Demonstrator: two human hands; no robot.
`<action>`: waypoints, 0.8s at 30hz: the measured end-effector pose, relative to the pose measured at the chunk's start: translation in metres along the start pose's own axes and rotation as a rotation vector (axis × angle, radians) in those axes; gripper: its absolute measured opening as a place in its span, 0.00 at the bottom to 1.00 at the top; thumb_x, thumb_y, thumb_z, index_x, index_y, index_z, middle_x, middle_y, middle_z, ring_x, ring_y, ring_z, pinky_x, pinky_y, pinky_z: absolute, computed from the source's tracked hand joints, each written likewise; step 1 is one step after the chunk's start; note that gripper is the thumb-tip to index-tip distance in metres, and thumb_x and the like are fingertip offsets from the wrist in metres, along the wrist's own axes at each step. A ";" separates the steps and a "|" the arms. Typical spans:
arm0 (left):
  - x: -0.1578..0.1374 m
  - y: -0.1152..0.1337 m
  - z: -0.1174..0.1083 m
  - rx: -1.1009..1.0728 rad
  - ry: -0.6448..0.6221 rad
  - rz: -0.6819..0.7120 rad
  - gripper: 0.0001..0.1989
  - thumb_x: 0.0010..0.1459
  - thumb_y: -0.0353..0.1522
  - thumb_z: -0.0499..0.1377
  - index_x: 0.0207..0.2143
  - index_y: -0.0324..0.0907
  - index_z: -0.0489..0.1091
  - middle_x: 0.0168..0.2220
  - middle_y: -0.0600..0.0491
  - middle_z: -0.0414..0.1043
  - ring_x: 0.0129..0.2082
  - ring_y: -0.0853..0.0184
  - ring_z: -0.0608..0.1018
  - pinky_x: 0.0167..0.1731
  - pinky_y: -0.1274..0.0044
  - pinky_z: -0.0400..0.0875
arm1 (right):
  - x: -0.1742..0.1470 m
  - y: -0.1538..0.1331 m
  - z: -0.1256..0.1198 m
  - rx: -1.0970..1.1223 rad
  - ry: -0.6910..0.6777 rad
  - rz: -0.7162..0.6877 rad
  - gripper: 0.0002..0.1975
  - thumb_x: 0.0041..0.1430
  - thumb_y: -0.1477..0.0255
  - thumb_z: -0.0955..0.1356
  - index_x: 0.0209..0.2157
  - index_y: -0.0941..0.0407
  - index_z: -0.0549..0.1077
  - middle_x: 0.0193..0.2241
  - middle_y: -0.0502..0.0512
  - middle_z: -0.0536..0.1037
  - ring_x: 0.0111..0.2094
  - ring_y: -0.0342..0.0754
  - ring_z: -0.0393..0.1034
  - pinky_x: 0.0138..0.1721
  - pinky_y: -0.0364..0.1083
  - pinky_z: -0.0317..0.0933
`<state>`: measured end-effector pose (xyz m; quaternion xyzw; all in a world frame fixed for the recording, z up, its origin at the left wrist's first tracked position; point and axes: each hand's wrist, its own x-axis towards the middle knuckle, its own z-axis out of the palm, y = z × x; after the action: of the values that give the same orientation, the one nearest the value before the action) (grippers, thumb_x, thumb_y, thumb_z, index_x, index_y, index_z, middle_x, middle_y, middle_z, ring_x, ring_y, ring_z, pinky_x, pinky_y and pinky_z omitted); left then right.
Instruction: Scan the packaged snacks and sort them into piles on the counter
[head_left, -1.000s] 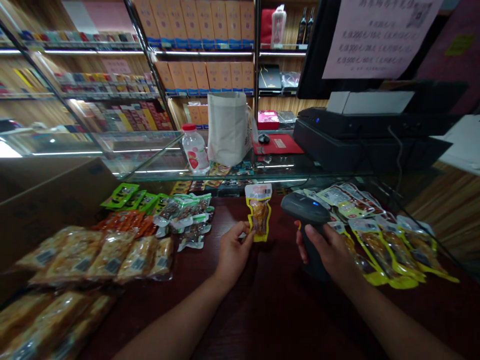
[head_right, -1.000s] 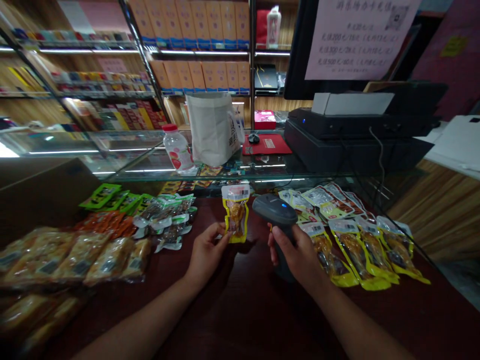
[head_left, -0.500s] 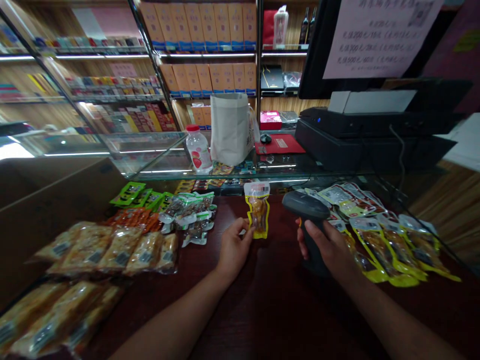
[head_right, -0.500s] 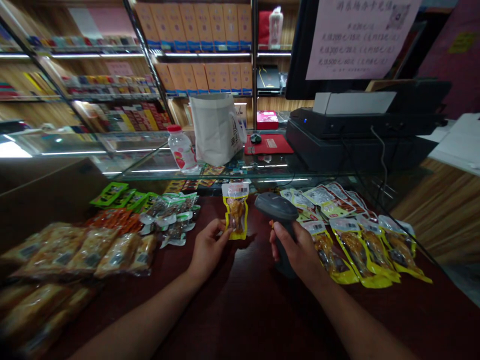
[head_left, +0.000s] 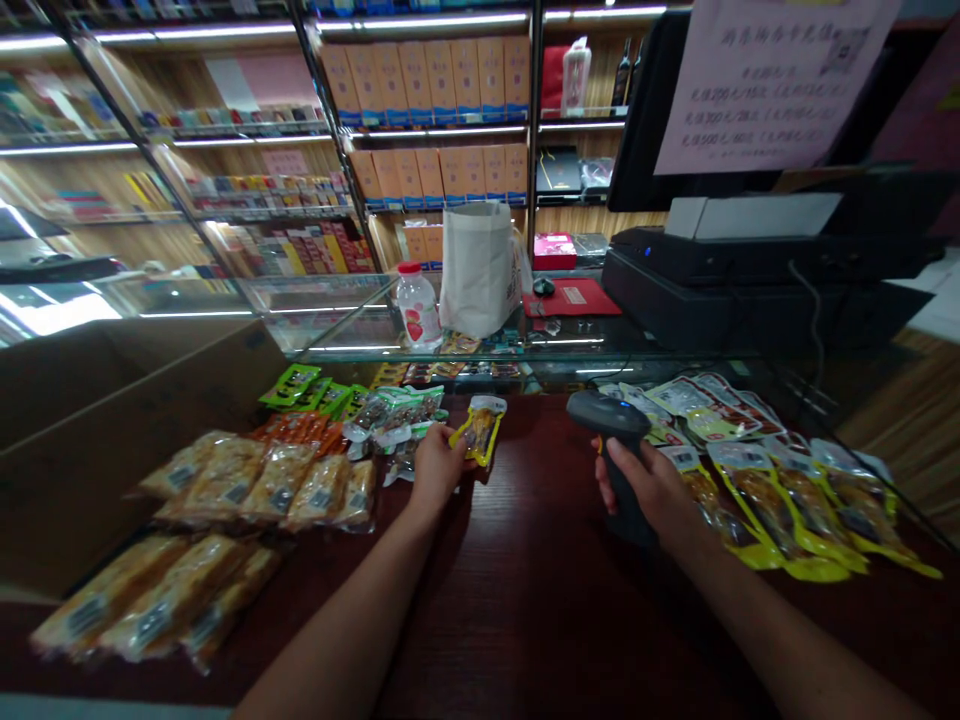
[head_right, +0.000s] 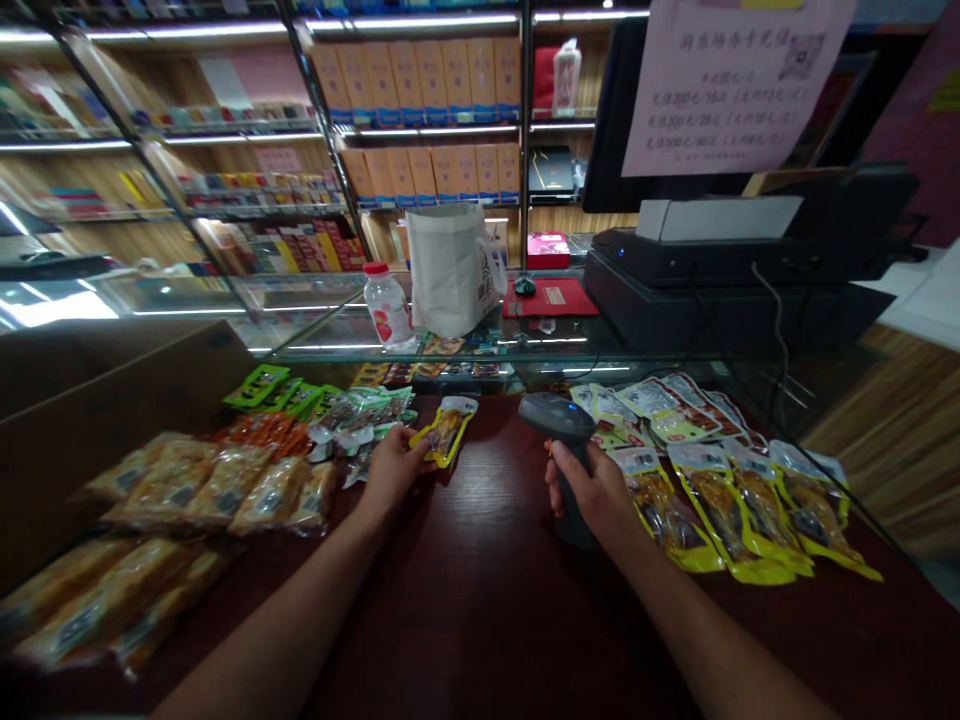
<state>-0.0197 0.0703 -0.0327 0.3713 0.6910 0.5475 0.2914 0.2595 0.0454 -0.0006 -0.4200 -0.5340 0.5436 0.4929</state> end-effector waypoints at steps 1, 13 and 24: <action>-0.001 0.001 0.001 -0.037 0.014 -0.026 0.12 0.51 0.27 0.66 0.28 0.40 0.63 0.26 0.60 0.65 0.22 0.72 0.76 0.18 0.80 0.75 | 0.000 0.000 0.000 0.004 -0.002 -0.004 0.23 0.58 0.48 0.71 0.37 0.56 0.71 0.23 0.46 0.75 0.16 0.41 0.67 0.15 0.40 0.63; -0.012 0.009 0.005 -0.397 -0.012 -0.177 0.10 0.56 0.23 0.64 0.32 0.38 0.64 0.30 0.53 0.74 0.27 0.71 0.79 0.29 0.77 0.80 | 0.005 0.005 -0.001 0.058 -0.016 -0.036 0.26 0.55 0.47 0.72 0.37 0.57 0.73 0.21 0.46 0.76 0.14 0.40 0.67 0.14 0.40 0.63; -0.062 0.016 -0.011 -0.371 -0.073 -0.051 0.14 0.56 0.28 0.63 0.44 0.45 0.68 0.51 0.47 0.76 0.55 0.62 0.77 0.56 0.70 0.71 | 0.004 -0.012 -0.004 0.192 0.010 -0.070 0.22 0.55 0.51 0.74 0.36 0.56 0.74 0.22 0.45 0.76 0.14 0.39 0.66 0.14 0.38 0.62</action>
<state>0.0083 0.0149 -0.0145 0.3132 0.5765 0.6441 0.3934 0.2636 0.0498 0.0113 -0.3546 -0.4915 0.5727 0.5521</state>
